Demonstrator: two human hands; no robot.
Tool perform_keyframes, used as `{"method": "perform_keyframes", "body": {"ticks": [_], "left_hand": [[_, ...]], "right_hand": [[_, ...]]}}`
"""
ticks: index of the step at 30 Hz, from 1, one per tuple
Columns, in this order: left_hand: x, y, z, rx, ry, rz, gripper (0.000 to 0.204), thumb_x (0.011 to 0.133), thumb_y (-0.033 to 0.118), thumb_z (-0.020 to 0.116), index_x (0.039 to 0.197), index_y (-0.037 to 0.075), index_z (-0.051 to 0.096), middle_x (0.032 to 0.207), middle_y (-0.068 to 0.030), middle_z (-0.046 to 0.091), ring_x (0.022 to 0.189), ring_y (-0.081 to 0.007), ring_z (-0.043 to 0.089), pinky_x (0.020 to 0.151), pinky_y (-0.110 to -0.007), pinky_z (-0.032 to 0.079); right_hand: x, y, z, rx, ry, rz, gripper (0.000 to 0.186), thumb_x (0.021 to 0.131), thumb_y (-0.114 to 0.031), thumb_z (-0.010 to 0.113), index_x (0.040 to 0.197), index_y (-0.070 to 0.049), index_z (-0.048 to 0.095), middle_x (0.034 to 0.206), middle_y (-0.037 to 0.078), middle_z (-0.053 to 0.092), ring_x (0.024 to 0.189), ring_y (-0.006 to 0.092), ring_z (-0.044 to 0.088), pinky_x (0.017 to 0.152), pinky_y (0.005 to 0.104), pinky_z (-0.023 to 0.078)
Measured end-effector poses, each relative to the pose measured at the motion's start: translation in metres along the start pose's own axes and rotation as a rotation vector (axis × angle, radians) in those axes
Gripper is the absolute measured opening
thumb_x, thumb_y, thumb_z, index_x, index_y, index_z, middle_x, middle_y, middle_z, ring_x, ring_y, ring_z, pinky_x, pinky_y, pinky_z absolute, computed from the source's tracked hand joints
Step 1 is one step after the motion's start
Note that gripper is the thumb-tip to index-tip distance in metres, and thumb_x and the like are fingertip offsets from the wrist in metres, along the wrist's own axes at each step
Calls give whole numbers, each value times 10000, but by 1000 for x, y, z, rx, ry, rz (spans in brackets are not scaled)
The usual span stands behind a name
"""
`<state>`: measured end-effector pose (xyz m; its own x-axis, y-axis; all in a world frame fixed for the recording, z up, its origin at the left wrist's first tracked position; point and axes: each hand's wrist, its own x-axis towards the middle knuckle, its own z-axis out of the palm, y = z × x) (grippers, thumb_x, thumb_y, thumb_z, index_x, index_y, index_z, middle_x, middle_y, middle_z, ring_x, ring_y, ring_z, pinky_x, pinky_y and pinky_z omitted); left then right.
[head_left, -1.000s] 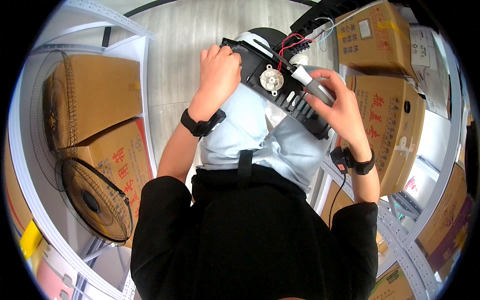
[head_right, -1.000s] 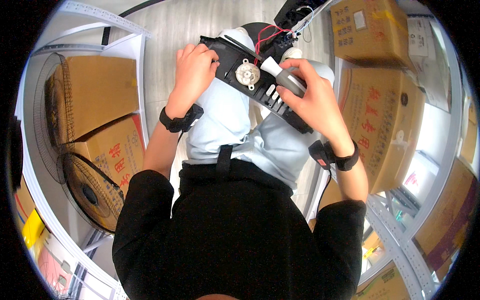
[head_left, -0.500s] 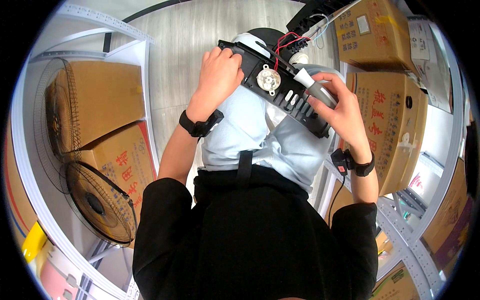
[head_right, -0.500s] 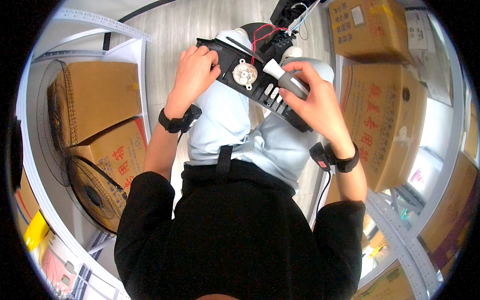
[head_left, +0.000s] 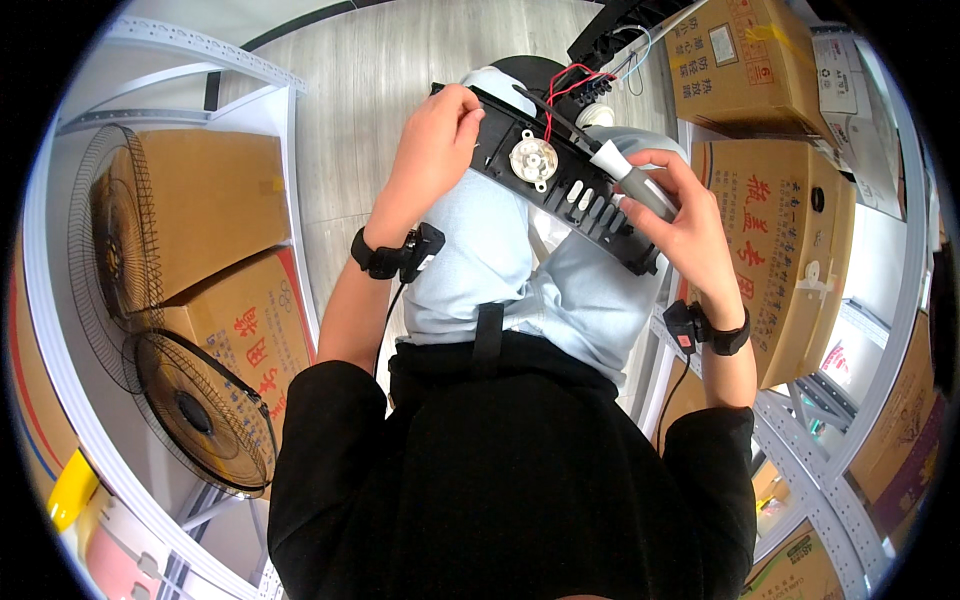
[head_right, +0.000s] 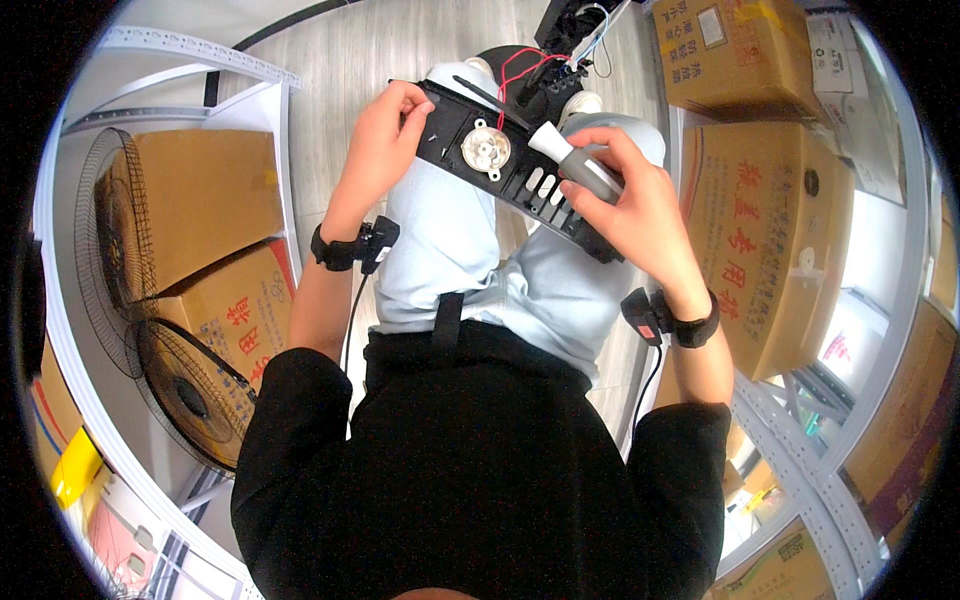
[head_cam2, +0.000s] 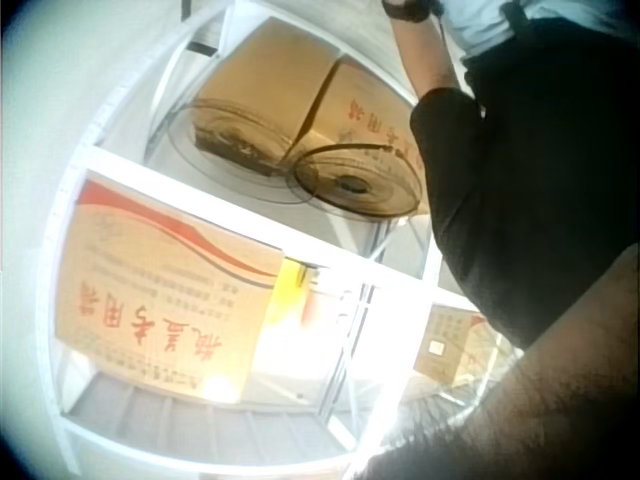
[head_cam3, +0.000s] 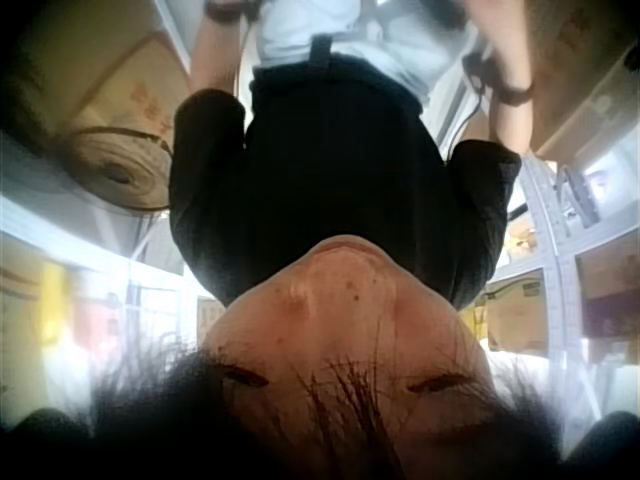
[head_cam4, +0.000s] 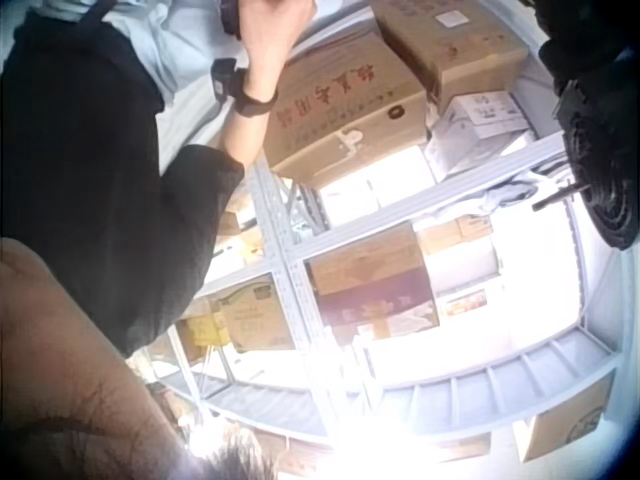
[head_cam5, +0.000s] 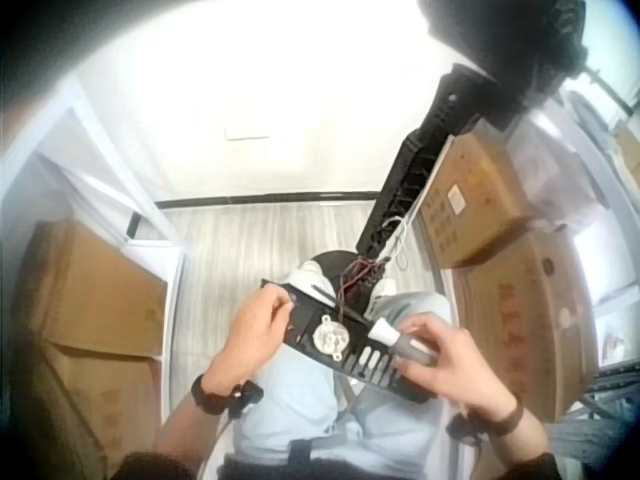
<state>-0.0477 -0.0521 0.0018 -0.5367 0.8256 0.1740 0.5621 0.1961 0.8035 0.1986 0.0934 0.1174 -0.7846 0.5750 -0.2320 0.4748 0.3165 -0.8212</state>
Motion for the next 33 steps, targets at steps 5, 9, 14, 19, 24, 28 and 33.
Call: {"method": "perform_keyframes", "body": {"ticks": [5, 9, 14, 19, 24, 28, 33], "left_hand": [[0, 4, -4, -802, -6, -261, 148, 986, 99, 623, 1054, -32, 624, 990, -121, 714, 867, -177, 708, 757, -288, 564], [-1, 8, -9, -1049, -16, -327, 176, 993, 87, 609, 1098, -52, 632, 993, -141, 708, 881, -202, 705, 801, -306, 575], [-2, 4, -9, -1141, -62, -334, 236, 988, 84, 614, 1163, -70, 650, 1021, -143, 707, 925, -197, 690, 857, -309, 560], [-3, -1, -7, -1223, -94, -339, 238, 978, 79, 627, 1171, -53, 668, 1041, -125, 708, 958, -180, 670, 898, -305, 534], [-3, -1, -5, -1235, -66, -344, 242, 959, 61, 650, 1182, -30, 664, 1088, -101, 694, 965, -170, 663, 897, -302, 528], [-3, -3, -6, -1250, -82, -345, 234, 949, 54, 661, 1173, -13, 658, 1100, -94, 683, 964, -173, 659, 889, -303, 530], [-2, -6, -7, -1258, -100, -351, 212, 948, 57, 664, 1151, -3, 662, 1078, -93, 685, 948, -177, 659, 880, -307, 534]], "right_hand": [[-2, -4, 2, 35, -38, -25, 405, 816, -61, 741, 1190, -82, 586, 942, 112, 709, 898, 170, 685, 810, 302, 513], [-5, -8, 2, -14, -65, -59, 403, 843, -23, 688, 1225, -64, 566, 984, 74, 735, 914, 100, 650, 851, 256, 493], [-8, -14, 4, 30, -51, -73, 394, 813, -43, 740, 1179, -70, 596, 900, 91, 691, 891, 168, 679, 838, 301, 511], [-9, -17, 3, 15, -75, -59, 396, 810, -33, 734, 1181, -63, 601, 915, 99, 700, 886, 174, 687, 839, 305, 515], [-8, -18, 2, -27, -76, -67, 395, 805, -32, 732, 1179, -57, 610, 930, 110, 708, 883, 188, 696, 832, 312, 520], [-7, -17, 2, -34, -72, -58, 386, 804, -38, 733, 1173, -57, 623, 931, 107, 707, 886, 187, 697, 830, 313, 520], [-7, -14, 0, -12, -76, -51, 384, 810, -54, 739, 1180, -61, 637, 929, 101, 702, 878, 176, 692, 824, 310, 521]]}}
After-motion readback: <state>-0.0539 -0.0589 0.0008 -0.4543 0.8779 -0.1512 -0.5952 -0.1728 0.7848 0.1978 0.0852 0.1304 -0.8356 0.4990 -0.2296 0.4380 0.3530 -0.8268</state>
